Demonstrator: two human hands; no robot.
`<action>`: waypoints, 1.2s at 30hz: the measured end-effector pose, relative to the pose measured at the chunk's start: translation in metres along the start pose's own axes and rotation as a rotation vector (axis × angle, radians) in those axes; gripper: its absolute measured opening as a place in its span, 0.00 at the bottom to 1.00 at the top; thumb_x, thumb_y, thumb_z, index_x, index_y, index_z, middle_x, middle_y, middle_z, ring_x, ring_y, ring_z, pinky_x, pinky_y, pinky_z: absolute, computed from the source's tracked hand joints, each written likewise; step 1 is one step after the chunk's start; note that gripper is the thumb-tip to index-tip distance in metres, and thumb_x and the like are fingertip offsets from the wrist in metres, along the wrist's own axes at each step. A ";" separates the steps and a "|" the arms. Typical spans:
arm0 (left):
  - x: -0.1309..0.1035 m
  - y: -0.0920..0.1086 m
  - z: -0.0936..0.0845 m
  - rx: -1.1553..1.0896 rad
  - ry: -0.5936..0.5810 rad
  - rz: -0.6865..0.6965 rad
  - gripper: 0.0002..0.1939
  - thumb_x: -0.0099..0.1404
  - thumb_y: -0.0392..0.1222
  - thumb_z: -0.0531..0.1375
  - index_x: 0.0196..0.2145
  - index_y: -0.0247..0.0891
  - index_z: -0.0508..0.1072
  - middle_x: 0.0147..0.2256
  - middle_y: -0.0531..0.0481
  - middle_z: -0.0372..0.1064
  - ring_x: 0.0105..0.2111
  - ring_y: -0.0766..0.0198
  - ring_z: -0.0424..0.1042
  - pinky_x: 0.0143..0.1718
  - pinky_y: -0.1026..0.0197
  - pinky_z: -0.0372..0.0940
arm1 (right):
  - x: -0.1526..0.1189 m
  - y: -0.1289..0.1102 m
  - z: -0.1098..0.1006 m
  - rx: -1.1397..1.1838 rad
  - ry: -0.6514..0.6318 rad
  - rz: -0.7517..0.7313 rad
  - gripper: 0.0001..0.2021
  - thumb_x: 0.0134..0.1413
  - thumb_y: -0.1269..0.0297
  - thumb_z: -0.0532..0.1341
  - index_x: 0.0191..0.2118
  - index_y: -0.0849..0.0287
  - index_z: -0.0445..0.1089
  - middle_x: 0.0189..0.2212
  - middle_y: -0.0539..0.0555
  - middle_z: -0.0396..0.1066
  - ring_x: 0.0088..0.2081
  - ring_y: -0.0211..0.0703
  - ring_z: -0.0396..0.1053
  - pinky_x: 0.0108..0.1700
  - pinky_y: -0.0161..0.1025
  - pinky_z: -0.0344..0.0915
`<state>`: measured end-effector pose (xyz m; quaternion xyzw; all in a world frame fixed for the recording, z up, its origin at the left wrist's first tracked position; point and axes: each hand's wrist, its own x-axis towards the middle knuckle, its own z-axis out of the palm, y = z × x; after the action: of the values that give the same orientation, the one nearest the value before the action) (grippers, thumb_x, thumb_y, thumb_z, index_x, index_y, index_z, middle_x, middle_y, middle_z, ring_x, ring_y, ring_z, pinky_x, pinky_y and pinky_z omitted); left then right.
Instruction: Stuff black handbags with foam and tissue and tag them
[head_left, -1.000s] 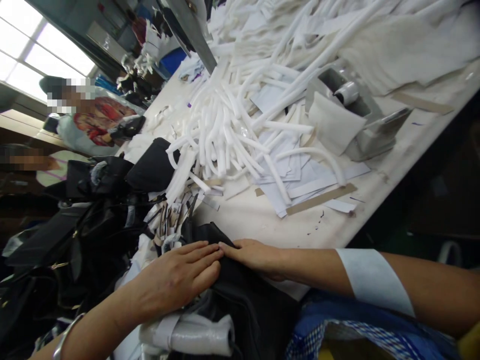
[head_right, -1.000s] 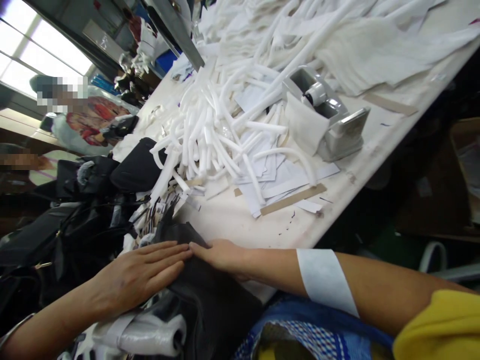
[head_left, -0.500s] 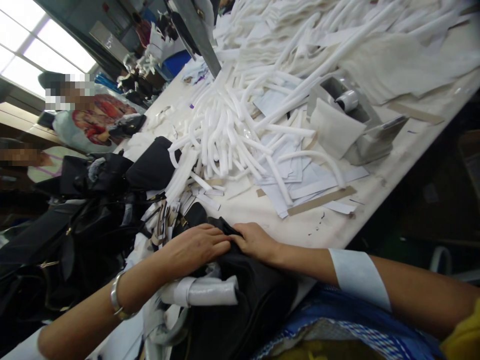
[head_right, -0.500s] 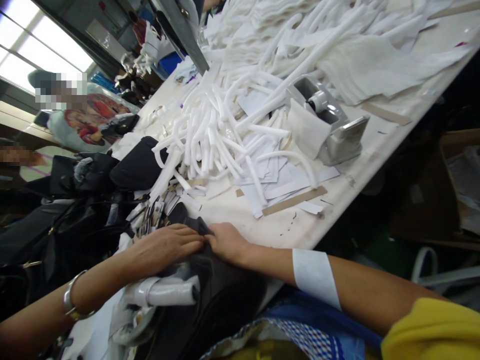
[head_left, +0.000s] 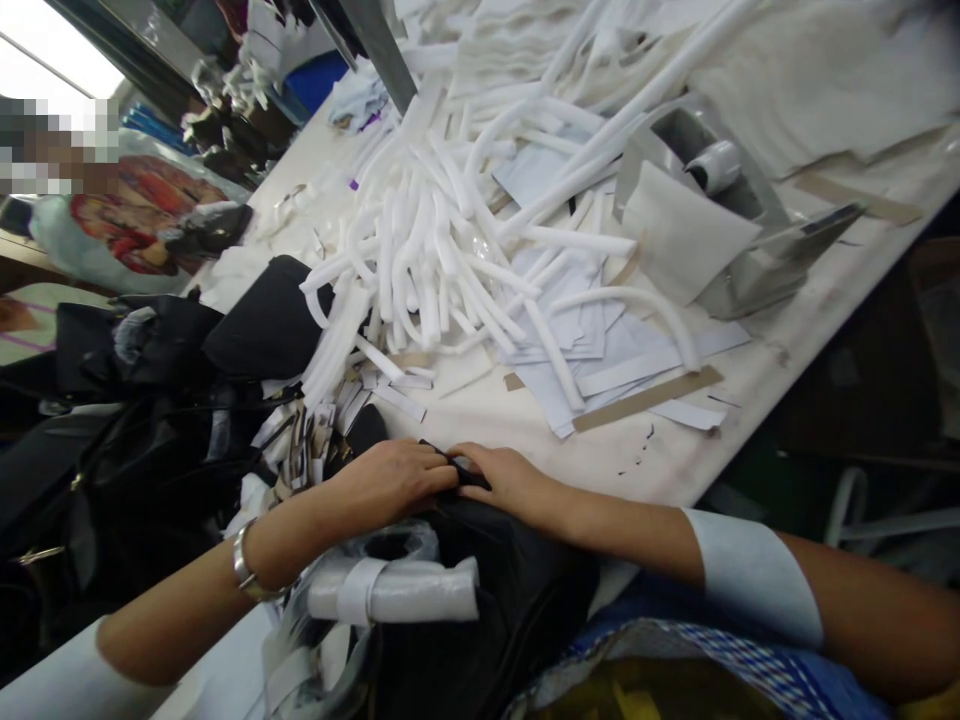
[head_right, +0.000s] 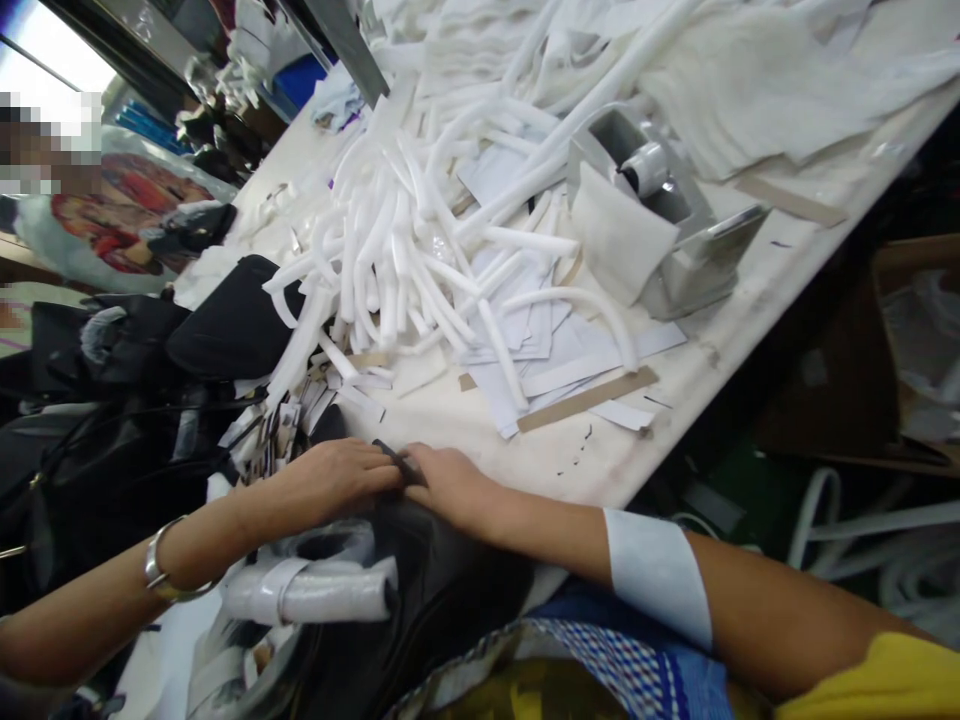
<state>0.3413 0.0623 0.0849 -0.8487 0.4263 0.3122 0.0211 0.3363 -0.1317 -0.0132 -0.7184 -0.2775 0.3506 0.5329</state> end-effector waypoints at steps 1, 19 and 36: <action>-0.002 0.000 0.003 -0.012 0.011 0.010 0.01 0.69 0.37 0.58 0.38 0.40 0.70 0.35 0.51 0.73 0.36 0.59 0.72 0.38 0.58 0.61 | -0.008 0.000 -0.006 0.040 -0.029 0.003 0.29 0.54 0.65 0.65 0.61 0.63 0.61 0.49 0.61 0.74 0.48 0.51 0.72 0.47 0.40 0.65; -0.007 0.030 0.003 -0.573 0.396 0.171 0.24 0.65 0.42 0.64 0.58 0.41 0.69 0.53 0.40 0.70 0.51 0.58 0.72 0.52 0.61 0.68 | -0.072 0.002 -0.018 0.329 -0.034 0.270 0.07 0.57 0.68 0.60 0.36 0.60 0.75 0.28 0.52 0.75 0.30 0.41 0.69 0.30 0.34 0.61; -0.013 0.047 -0.007 -0.685 0.335 0.097 0.22 0.69 0.36 0.60 0.59 0.43 0.65 0.50 0.44 0.71 0.48 0.63 0.73 0.48 0.65 0.69 | -0.074 0.003 -0.019 0.448 0.069 0.273 0.13 0.56 0.69 0.61 0.48 0.57 0.69 0.25 0.47 0.72 0.28 0.36 0.67 0.28 0.30 0.59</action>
<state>0.3047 0.0398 0.1084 -0.8246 0.3346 0.2941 -0.3486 0.3077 -0.2006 0.0025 -0.6248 -0.0752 0.4472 0.6355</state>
